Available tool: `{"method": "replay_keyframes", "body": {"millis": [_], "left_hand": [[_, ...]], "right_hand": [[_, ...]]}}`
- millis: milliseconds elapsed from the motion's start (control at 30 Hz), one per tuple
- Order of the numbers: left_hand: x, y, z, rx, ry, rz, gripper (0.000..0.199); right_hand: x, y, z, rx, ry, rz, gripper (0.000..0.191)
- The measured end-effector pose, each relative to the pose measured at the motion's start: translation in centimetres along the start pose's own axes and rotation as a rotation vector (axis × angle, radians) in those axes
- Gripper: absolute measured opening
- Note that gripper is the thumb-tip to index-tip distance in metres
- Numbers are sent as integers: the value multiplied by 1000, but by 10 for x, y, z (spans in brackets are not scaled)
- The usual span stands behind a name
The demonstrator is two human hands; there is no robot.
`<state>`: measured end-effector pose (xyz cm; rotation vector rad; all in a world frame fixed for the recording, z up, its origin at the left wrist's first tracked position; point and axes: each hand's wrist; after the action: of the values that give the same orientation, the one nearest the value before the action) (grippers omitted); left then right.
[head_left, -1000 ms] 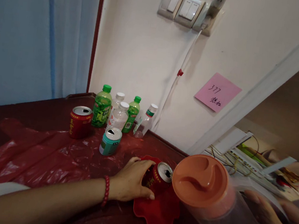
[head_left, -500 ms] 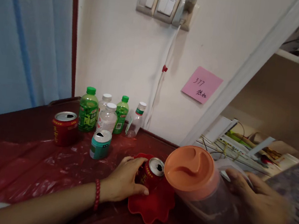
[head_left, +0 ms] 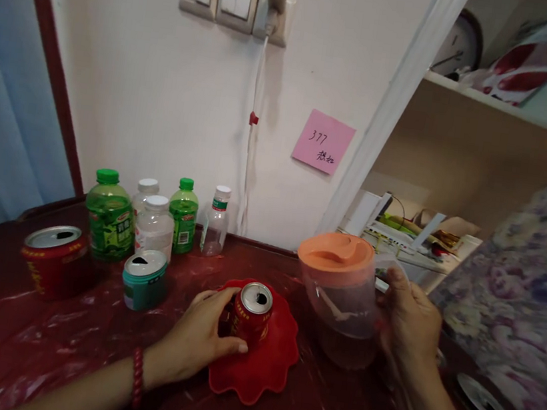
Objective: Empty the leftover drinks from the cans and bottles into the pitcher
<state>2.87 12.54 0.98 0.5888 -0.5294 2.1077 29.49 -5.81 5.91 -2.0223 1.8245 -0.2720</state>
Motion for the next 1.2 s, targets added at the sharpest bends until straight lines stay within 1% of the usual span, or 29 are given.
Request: {"method": "replay_keyframes", "body": {"millis": [167, 367, 467, 567, 667, 867, 1200], "left_hand": [[0, 0, -2, -3, -4, -5, 76], [-2, -1, -8, -51, -7, 3, 76], [-3, -2, -10, -39, -10, 4, 76], [-3, -3, -10, -18, -12, 2, 79], [-2, -3, -7, -30, -14, 11, 78], [-2, -3, -5, -39, -16, 3, 75], [1, -2, -4, -80, 33, -28, 70]], "right_hand": [[-11, 4, 10, -8, -118, 82, 64], [-31, 14, 29, 3, -176, 30, 66], [-39, 16, 41, -3, -211, 4, 61], [-45, 17, 54, -14, -249, -13, 50], [-49, 18, 65, -31, -273, -26, 41], [-52, 21, 75, -68, -288, -38, 41], [-40, 18, 70, -103, -234, -85, 41]]}}
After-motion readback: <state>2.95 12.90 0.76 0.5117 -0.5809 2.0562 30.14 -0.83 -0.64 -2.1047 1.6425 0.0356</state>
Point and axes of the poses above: each hand's wrist, its own y-axis away from the middle knuckle, its own x-axis out of the back of the hand, z = x × y, and after that the axes turned 6 degrees about y, right-handed
